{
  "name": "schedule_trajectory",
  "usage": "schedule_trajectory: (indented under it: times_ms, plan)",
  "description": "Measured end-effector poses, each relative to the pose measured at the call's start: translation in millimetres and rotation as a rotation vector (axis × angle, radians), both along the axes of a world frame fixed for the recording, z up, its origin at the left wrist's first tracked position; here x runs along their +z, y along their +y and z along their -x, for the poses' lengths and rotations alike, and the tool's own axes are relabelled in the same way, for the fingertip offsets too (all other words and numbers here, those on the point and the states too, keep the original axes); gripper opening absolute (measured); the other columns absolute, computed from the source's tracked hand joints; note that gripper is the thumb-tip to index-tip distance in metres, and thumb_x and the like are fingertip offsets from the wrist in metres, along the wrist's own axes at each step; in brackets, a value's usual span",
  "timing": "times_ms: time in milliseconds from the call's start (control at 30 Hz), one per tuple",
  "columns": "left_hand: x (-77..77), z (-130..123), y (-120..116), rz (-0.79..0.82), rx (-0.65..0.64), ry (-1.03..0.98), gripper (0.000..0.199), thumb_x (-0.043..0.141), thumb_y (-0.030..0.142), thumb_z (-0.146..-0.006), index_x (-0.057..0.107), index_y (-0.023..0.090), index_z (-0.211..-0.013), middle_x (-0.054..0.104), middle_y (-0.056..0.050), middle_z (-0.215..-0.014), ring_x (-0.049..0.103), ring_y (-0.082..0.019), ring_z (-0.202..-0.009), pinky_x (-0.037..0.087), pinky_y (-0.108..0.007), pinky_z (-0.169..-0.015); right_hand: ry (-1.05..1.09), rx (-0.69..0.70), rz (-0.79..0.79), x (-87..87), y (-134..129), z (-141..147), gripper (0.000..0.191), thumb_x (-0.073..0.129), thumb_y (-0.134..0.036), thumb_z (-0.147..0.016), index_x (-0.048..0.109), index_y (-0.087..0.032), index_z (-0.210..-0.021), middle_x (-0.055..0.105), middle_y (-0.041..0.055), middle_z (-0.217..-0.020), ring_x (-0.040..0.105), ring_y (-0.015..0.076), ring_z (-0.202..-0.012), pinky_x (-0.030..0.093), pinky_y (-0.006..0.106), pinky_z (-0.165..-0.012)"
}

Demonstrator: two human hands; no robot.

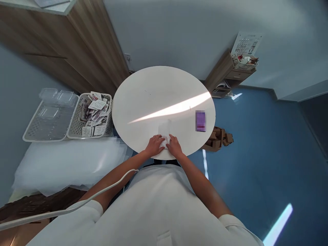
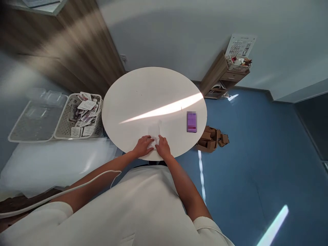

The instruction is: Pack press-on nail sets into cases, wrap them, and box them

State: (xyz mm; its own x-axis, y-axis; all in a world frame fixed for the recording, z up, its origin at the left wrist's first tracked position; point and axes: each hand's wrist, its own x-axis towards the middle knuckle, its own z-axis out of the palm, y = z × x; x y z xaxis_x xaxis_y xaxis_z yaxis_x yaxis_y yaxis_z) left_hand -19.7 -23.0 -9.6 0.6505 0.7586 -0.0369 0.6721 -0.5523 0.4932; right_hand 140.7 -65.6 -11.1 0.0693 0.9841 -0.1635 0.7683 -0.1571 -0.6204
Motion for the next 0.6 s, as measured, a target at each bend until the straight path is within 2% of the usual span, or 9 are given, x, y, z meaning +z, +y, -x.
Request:
schedule_trajectory:
  times_ms: [100,200,267,367,500,533,600]
  plan:
    - [-0.3,-0.7,-0.9,-0.023,0.010,0.011,0.045,0.056,0.040,-0.071,0.051,0.021,-0.112,0.045,-0.012,-0.121,0.039,-0.029,-0.114,0.034,-0.043,-0.090,-0.178,0.182,-0.083,10.8,-5.4,-1.1,0.059,0.055,-0.018,-0.073,0.034,-0.021,-0.128,0.039,0.0131,-0.131,0.035,0.0258,-0.120,0.032,0.042,-0.095]
    - [0.2,-0.4,1.1,0.008,0.009,0.000,0.048,0.058,0.039,-0.069,0.049,0.023,-0.114,0.044,-0.011,-0.126,0.037,-0.029,-0.118,0.033,-0.042,-0.093,-0.198,0.370,-0.049,13.2,-5.1,-0.8,0.065,0.064,-0.019,-0.067,0.036,-0.019,-0.126,0.033,0.0128,-0.137,0.026,0.0264,-0.128,0.027,0.043,-0.100]
    - [0.9,-0.3,4.5,0.056,-0.005,-0.011,0.050,0.058,0.038,-0.069,0.048,0.023,-0.115,0.045,-0.010,-0.127,0.038,-0.028,-0.119,0.033,-0.041,-0.094,-0.194,0.385,0.011,11.3,-1.0,-0.6,0.071,0.068,-0.016,-0.061,0.036,-0.018,-0.124,0.033,0.0132,-0.137,0.027,0.0262,-0.128,0.029,0.043,-0.100]
    - [2.7,1.4,11.3,0.123,-0.034,-0.022,0.056,0.061,0.040,-0.065,0.047,0.023,-0.117,0.045,-0.011,-0.128,0.040,-0.028,-0.118,0.032,-0.041,-0.095,-0.183,0.378,0.054,10.3,8.6,-0.9,0.064,0.066,-0.011,-0.061,0.040,-0.018,-0.120,0.036,0.0127,-0.134,0.030,0.0244,-0.125,0.032,0.041,-0.098]
    - [6.3,7.8,14.4,0.197,-0.075,-0.051,0.079,0.070,0.041,-0.053,0.041,0.020,-0.123,0.044,-0.012,-0.129,0.040,-0.030,-0.118,0.033,-0.040,-0.094,-0.145,0.390,0.106,20.0,14.7,-3.2,0.056,0.064,-0.014,-0.060,0.045,-0.015,-0.112,0.048,0.0145,-0.121,0.042,0.0258,-0.113,0.038,0.039,-0.090]
    - [7.0,9.8,12.5,0.211,-0.076,-0.055,0.080,0.070,0.039,-0.052,0.039,0.019,-0.124,0.046,-0.013,-0.127,0.042,-0.030,-0.116,0.034,-0.040,-0.093,-0.129,0.396,0.128,23.4,13.0,-4.1,0.055,0.065,-0.017,-0.059,0.046,-0.015,-0.111,0.051,0.0138,-0.115,0.046,0.0257,-0.107,0.039,0.038,-0.086]
    - [7.5,13.4,5.7,0.237,-0.068,-0.046,0.071,0.067,0.030,-0.055,0.042,0.018,-0.121,0.053,-0.012,-0.118,0.049,-0.028,-0.108,0.037,-0.038,-0.090,-0.089,0.411,0.165,29.5,6.0,-6.0,0.053,0.065,-0.020,-0.058,0.049,-0.015,-0.109,0.055,0.0115,-0.107,0.051,0.0243,-0.098,0.041,0.034,-0.080]
